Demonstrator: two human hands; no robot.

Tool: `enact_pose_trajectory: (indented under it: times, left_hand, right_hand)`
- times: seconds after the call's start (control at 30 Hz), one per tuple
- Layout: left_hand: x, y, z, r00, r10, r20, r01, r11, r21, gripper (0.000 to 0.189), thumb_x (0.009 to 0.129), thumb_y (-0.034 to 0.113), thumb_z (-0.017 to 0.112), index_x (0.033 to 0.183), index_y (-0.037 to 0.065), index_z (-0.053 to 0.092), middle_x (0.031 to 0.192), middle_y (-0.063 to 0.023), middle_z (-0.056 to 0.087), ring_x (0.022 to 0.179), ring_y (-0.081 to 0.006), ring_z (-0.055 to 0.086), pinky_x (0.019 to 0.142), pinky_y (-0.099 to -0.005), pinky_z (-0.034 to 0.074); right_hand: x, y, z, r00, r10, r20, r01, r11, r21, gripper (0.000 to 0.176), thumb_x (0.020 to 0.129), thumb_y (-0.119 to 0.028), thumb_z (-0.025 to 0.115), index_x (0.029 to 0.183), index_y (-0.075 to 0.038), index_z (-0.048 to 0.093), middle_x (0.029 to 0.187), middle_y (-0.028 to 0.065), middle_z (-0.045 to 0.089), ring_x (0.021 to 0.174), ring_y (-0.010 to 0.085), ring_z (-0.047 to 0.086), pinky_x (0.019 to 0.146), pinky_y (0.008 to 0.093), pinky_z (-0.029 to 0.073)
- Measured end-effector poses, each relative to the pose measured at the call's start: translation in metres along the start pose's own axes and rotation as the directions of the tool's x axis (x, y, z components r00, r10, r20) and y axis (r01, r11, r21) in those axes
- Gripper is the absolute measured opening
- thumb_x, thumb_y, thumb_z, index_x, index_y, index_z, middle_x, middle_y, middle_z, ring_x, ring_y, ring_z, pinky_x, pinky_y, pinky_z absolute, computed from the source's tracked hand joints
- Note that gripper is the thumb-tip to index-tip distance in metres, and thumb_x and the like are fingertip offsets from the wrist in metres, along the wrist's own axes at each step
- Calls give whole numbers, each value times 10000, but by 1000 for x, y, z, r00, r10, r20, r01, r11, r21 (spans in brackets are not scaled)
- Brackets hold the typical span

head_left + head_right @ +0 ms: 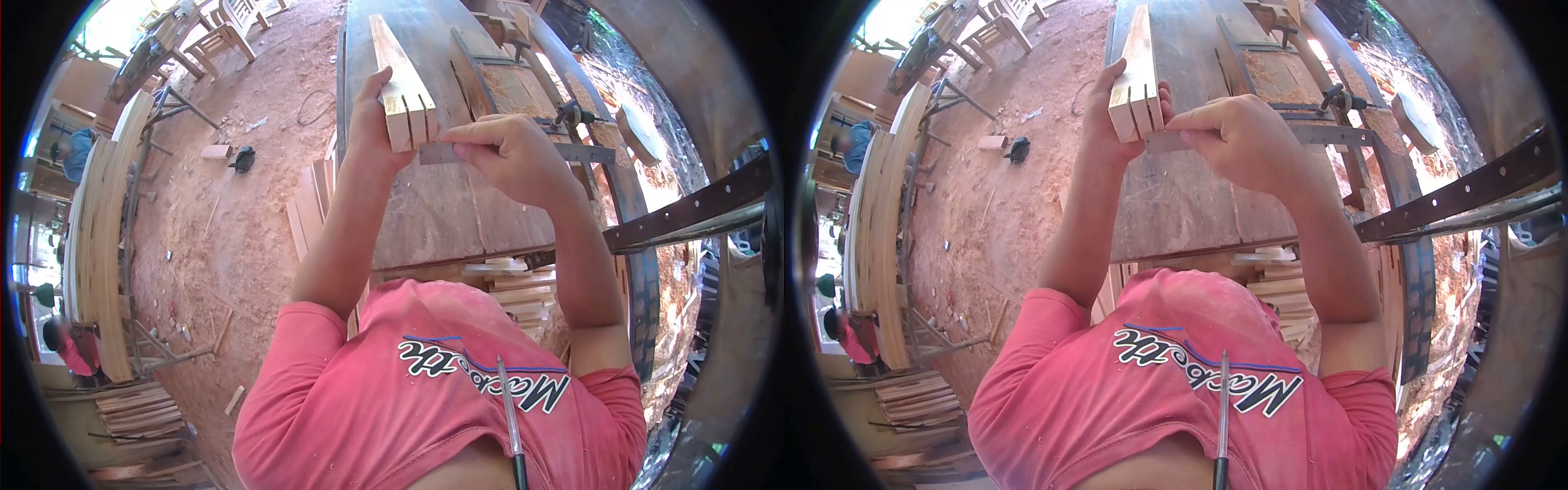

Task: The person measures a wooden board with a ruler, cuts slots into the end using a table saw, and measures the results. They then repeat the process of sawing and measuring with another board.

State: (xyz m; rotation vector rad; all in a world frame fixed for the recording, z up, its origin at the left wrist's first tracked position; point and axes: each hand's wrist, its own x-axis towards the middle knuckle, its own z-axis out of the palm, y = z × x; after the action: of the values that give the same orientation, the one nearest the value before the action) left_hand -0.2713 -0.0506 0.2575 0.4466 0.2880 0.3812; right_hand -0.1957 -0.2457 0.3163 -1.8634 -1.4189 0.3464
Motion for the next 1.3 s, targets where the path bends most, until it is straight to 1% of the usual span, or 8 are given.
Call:
enact_pose_trajectory:
  times: [0.03,0.1,0.17,0.8,0.97,1.07,1.13,1.3]
  left_hand:
    - [1,0,-1,1000,2,-1,-2,1000,-1,556,973,397,502,1246,-60,341,980,-171,503,787,-237,586,623,-370,528]
    - [1,0,-1,1000,5,-3,-5,1000,-5,552,974,394,500,1240,-64,344,977,-174,505,787,-238,588,623,-372,527]
    - [-1,-1,1,999,37,-5,-37,998,47,543,975,389,496,1236,-63,347,970,-182,512,779,-240,590,621,-374,527]
    - [0,-3,3,997,64,-33,-63,998,26,543,974,366,496,1266,-65,338,954,-194,528,763,-243,594,572,-362,535]
    - [5,-2,-1,999,43,-26,-43,999,-17,531,973,373,502,1171,-111,410,921,-194,544,750,-251,604,585,-371,531]
    - [4,-3,1,997,63,-53,-62,998,11,526,975,380,497,1130,-120,439,917,-199,556,734,-255,609,579,-375,539]
    - [4,-3,0,997,65,-41,-65,998,14,525,974,380,498,1141,-115,436,914,-201,561,730,-258,612,574,-379,544]
    - [3,-3,2,996,79,-48,-78,997,26,515,972,375,501,1162,-99,431,911,-204,571,725,-267,620,561,-386,554]
  right_hand:
    - [1,0,1,1000,14,-13,-14,1000,27,234,851,-124,632,1047,-78,752,797,185,690,693,289,674,693,350,513]
    - [2,0,1,1000,8,-2,-8,1000,17,234,851,-124,632,1046,-72,750,790,185,690,686,286,676,691,349,514]
    - [2,1,1,1000,2,6,-2,1000,7,233,851,-124,633,1045,-66,749,784,184,690,680,283,677,689,348,514]
    - [4,3,4,1000,19,-8,-18,999,31,235,846,-142,638,1034,-57,749,809,186,704,717,270,699,709,346,523]
    - [5,4,4,999,53,4,-53,999,7,232,847,-144,639,1031,-56,750,791,182,700,700,269,691,708,351,521]
    - [5,5,5,999,51,-8,-51,999,13,229,849,-144,638,1029,-57,749,777,178,697,687,270,683,707,353,520]
    - [5,7,5,1000,12,-20,-11,999,39,229,850,-143,638,1029,-54,749,771,176,696,682,269,681,705,352,519]
    - [5,6,5,1000,22,-13,-21,999,35,231,850,-142,637,1031,-50,748,774,177,697,686,267,684,707,351,519]
